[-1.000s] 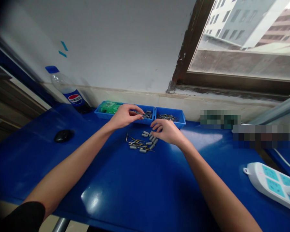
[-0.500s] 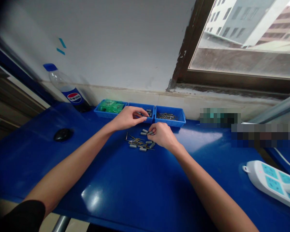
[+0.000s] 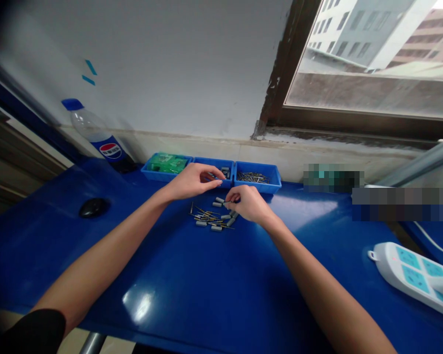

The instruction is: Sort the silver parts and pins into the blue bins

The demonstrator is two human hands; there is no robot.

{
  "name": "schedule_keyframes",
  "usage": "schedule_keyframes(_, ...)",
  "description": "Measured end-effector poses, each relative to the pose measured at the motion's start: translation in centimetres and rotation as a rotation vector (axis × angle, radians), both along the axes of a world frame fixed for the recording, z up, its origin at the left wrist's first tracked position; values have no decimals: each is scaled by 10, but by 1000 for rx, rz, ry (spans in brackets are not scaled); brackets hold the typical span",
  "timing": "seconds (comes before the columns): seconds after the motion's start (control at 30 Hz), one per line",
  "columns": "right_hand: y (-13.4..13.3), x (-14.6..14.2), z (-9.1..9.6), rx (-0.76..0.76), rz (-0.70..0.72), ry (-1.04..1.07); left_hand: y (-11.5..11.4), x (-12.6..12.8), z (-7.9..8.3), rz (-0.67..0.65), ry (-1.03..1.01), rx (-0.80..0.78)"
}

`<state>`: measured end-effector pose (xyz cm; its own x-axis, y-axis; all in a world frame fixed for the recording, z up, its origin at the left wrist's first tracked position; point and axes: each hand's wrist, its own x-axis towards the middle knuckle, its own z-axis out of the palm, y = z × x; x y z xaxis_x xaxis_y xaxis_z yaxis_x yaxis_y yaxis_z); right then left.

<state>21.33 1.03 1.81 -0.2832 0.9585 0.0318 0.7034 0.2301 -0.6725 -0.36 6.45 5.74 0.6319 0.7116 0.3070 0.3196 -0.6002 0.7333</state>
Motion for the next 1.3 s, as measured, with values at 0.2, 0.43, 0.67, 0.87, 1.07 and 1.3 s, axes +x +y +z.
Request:
schedule_keyframes(0.2,-1,3,21,-120,-51,461,0,-3,3,-45,-6,-41)
schedule_keyframes(0.43,0,3,24,-180,-172,861,-2,0,1,-120,-120,-220)
schedule_keyframes(0.67,1,3,20,-187,-142,851,-8,2,7,-101,-163,-273)
schedule_keyframes(0.87,-1,3,22,-157,-144,769,-5,1,5,-82,-158,-284)
schedule_keyframes(1.07,0,0,13,-41,-64,445,4,-6,0,175,-176,-182)
schedule_keyframes(1.3,-5,-7,2,188,242,-51,9,-7,-5,273,-128,-113)
